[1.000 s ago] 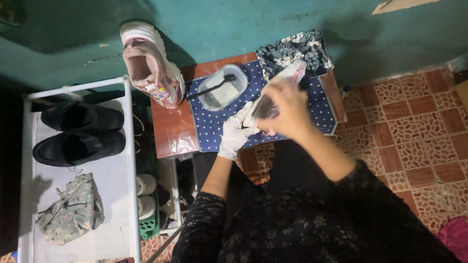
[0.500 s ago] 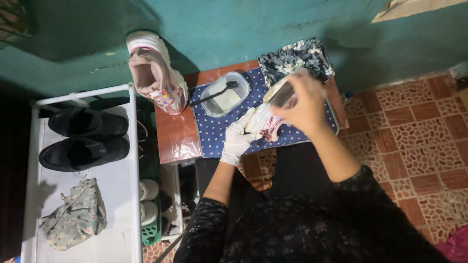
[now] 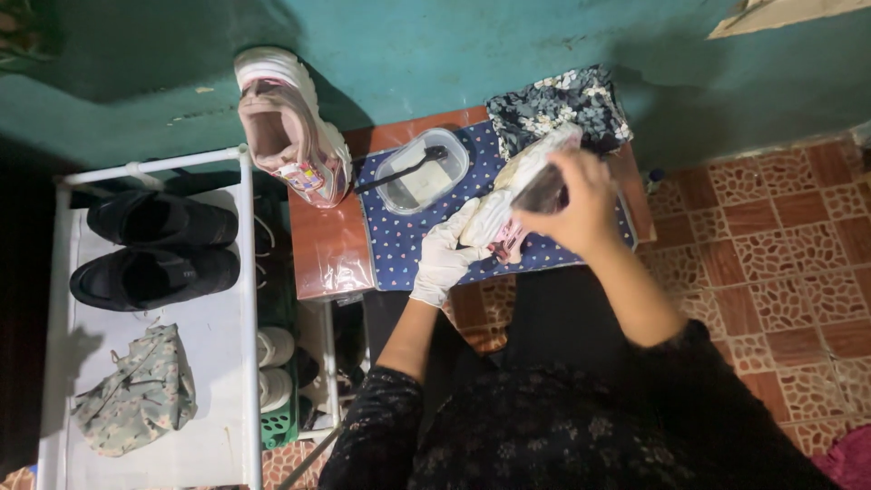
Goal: Applying a white sealant or adhesive to the sole of a sneaker using a small brush and smoothing it by hand.
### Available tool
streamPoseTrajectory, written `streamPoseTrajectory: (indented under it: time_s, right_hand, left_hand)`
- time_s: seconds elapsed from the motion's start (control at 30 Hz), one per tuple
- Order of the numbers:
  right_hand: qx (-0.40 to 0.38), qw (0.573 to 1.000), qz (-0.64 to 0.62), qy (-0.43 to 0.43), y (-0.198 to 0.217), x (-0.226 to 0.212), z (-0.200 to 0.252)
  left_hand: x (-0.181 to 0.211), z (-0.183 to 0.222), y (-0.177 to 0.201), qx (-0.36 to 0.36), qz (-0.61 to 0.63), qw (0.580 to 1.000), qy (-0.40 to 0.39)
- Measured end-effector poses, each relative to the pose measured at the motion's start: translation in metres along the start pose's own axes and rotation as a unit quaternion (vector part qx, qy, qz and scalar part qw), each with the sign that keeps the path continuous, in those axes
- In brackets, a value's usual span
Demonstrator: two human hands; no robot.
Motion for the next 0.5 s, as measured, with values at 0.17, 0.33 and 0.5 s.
streamPoseTrajectory:
  time_s: [0.17,0.33,0.5]
  right_hand:
    - [0.000,1.000,-0.007,0.027,0.001,-0.045,-0.006]
    - [0.004,0.999,0.041,0.020,0.001,-0.015,-0.023]
    - [0.033,0.998,0.042,0.034,-0.010,-0.029,-0.015]
  left_hand:
    - [-0.003,0.000,0.003,-0.008,-0.016,1.000,0.002]
    - [0.006,0.005,0.004,-0.005,-0.006,1.000,-0.002]
    - [0.003,0.002,0.004,-0.010,-0.014,1.000,-0.005]
Point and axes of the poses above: each hand's wrist, its own z-axis away from the middle knuckle, its own y-axis out of the back of the hand, x = y × z, the point moved 1 cm from there along -z, towards the middle knuckle, and after that the axes turned 1 degree about -x, right-handed, at the moved point
